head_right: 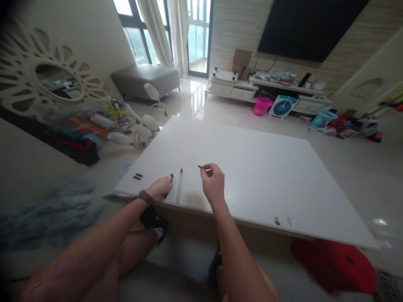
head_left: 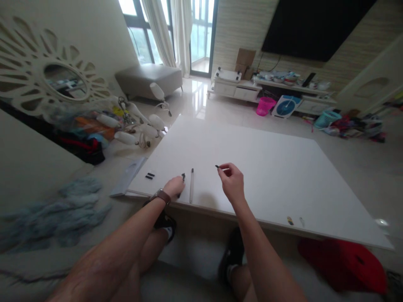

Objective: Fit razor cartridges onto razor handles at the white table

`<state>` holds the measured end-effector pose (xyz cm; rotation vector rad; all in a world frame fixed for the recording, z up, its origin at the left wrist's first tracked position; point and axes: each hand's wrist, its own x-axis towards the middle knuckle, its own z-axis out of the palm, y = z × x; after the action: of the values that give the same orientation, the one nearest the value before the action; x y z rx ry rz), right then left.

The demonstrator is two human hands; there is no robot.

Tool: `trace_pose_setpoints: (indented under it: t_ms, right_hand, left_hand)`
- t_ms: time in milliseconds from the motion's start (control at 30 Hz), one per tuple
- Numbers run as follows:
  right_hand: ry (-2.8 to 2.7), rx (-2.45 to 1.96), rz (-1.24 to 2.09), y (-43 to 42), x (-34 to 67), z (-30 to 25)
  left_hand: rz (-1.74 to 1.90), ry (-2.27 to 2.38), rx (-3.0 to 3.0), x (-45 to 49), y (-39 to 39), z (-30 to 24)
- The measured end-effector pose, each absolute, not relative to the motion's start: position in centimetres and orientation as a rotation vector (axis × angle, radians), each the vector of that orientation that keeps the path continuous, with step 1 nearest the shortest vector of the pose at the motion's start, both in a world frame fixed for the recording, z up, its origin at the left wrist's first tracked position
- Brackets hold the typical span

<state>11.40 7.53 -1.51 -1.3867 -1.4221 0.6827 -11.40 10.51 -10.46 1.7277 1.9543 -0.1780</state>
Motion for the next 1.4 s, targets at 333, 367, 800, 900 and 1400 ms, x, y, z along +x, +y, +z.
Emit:
trace_pose_setpoints:
  t_ms: [333,367,800,900,1400]
  right_hand:
    - [-1.01,-1.251,0.939,7.9,11.0,-1.7]
    - [-0.98,-1.247,0.958,7.9,10.8,-1.8]
    - [-0.731,-1.213,1.049,6.6,9.8,-2.2]
    - [-0.729,-1.177,0.994,6.6,9.5,-2.2]
    - [-0.627,-1.154,1.123,6.5,10.0,-1.8]
  left_hand:
    - [0.69,1.376,1.356,-6.2,9.6,-6.0]
    - [0.759,1.273,1.254,-5.6,9.1,-5.8]
    - [1.056,1.035,1.029,-4.0,6.8,-3.3]
    - [1.098,1.008,1.03,-3.8,6.5,-3.1]
    - [1.228,0.975,1.135,-3.9,6.0,-2.0]
